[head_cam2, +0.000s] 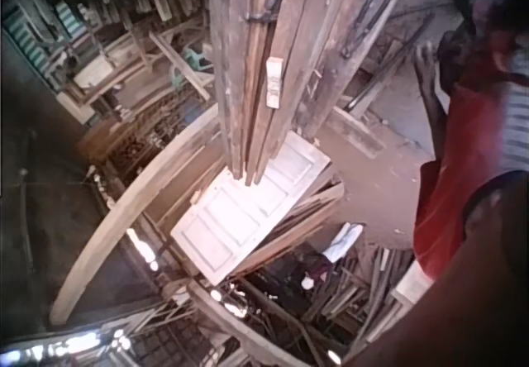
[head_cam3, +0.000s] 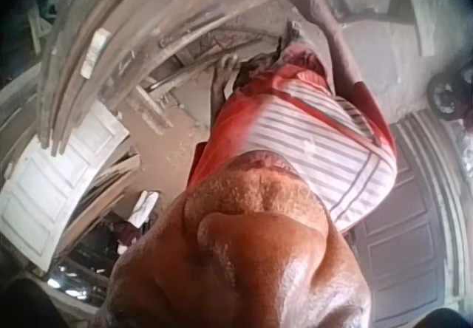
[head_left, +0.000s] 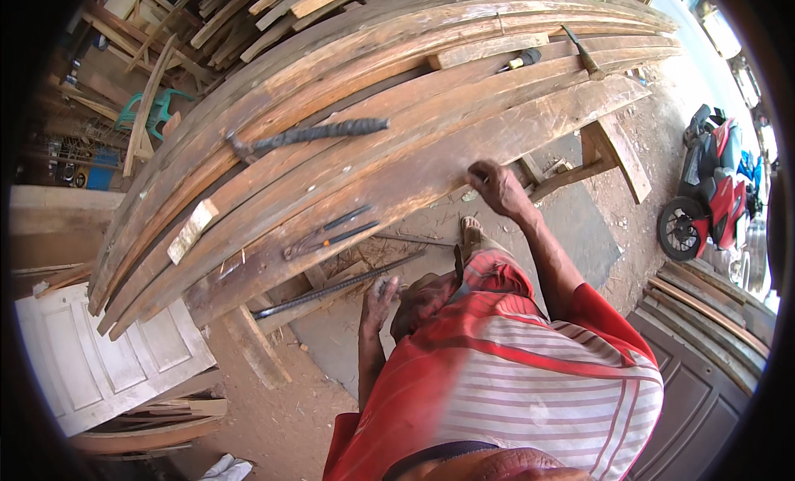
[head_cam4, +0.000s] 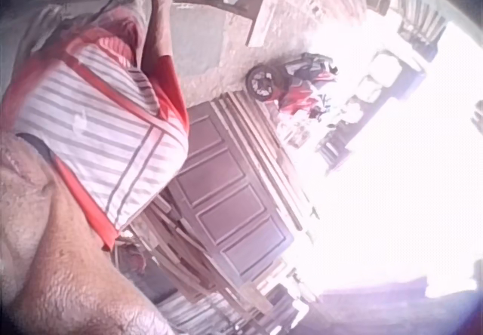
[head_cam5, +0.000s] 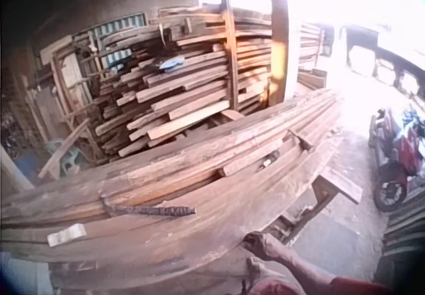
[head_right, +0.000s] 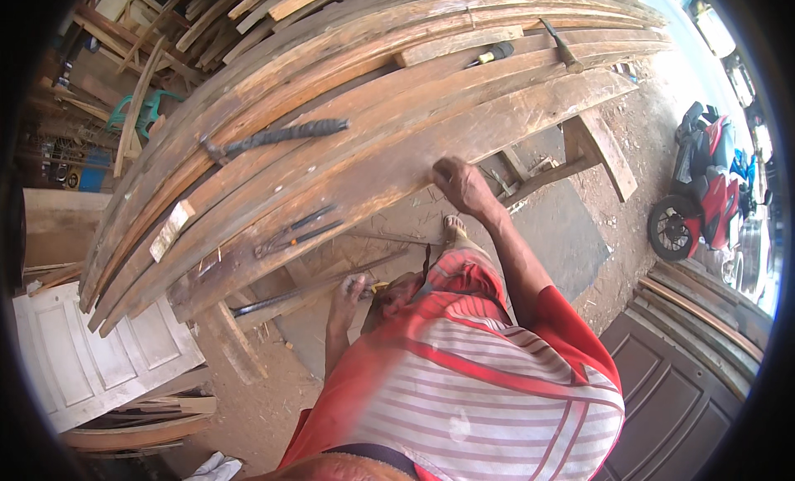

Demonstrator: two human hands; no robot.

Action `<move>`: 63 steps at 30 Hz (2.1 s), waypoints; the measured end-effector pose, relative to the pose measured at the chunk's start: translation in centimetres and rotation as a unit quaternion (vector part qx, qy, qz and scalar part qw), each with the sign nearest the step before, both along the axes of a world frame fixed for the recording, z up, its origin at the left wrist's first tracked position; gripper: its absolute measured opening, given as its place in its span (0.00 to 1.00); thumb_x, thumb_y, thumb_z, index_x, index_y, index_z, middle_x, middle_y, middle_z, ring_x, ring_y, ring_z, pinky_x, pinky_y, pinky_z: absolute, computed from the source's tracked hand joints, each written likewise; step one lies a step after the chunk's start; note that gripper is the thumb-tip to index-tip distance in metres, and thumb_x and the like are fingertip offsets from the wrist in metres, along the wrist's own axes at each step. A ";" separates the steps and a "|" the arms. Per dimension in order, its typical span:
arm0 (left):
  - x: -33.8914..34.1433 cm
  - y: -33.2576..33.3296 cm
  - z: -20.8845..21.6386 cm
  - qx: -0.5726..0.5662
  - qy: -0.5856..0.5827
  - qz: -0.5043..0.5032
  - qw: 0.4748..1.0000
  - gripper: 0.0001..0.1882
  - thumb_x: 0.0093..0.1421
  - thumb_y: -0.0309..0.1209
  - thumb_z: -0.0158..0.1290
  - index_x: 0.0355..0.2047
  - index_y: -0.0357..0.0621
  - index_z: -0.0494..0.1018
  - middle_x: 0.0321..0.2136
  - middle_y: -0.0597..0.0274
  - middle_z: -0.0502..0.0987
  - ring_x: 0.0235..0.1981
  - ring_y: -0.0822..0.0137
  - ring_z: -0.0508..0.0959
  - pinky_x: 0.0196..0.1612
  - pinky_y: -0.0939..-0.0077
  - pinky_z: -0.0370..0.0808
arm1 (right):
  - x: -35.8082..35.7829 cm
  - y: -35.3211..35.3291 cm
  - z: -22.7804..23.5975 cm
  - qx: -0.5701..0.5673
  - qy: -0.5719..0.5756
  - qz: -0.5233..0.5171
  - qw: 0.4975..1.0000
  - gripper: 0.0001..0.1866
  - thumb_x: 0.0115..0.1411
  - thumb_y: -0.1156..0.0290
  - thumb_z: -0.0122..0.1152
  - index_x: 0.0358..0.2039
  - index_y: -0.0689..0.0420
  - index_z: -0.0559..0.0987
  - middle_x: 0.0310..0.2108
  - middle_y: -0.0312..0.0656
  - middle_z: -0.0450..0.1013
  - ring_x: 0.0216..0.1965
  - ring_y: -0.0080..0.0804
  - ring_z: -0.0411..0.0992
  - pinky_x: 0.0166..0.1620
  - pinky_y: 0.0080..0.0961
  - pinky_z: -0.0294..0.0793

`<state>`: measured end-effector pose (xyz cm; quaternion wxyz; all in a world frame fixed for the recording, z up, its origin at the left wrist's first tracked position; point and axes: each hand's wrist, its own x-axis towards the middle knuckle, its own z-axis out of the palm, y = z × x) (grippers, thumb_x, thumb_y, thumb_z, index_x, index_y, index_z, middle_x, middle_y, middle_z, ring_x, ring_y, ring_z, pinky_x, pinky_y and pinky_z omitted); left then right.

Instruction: The person uses a hammer to split small pieces of wood on a workbench, then walks to an outdoor pile to select and carry a long plank back to the workshop. The person continues splitting wood and handling planks throughout the clip.

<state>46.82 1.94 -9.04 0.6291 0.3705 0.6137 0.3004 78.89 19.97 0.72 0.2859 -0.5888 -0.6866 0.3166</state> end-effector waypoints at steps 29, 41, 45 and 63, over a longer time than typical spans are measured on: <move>21.8 40.7 12.0 0.197 0.375 -0.017 0.906 0.51 0.45 0.63 0.57 0.56 0.30 0.59 0.55 0.37 0.63 0.57 0.48 0.64 0.58 0.60 0.65 | 24.0 23.9 0.0 0.068 0.105 -0.221 0.967 0.34 0.58 0.47 0.55 0.56 0.61 0.68 0.46 0.59 0.69 0.53 0.51 0.66 0.52 0.41 0.65; 23.0 42.5 14.8 0.209 0.229 -0.141 0.940 0.54 0.36 0.57 0.67 0.51 0.22 0.62 0.43 0.32 0.71 0.49 0.46 0.71 0.52 0.61 0.70 | 23.7 23.4 -1.1 0.123 -0.043 -0.162 0.978 0.36 0.61 0.44 0.48 0.59 0.61 0.65 0.56 0.58 0.62 0.57 0.50 0.62 0.57 0.38 0.62; 24.4 39.2 17.1 0.218 0.140 -0.059 0.964 0.52 0.41 0.61 0.61 0.48 0.21 0.64 0.41 0.30 0.72 0.52 0.44 0.69 0.54 0.59 0.69 | 24.0 23.5 -1.6 0.138 -0.032 -0.147 0.979 0.38 0.63 0.44 0.41 0.60 0.65 0.61 0.60 0.56 0.58 0.62 0.47 0.57 0.61 0.35 0.57; 12.4 4.0 15.3 0.347 -0.397 0.369 0.766 0.41 0.49 0.50 0.59 0.58 0.42 0.59 0.47 0.57 0.69 0.50 0.64 0.69 0.53 0.68 0.64 | 23.8 25.2 -2.6 0.394 -0.355 -0.290 0.796 0.36 0.56 0.37 0.50 0.47 0.60 0.74 0.36 0.49 0.73 0.42 0.52 0.69 0.43 0.47 0.69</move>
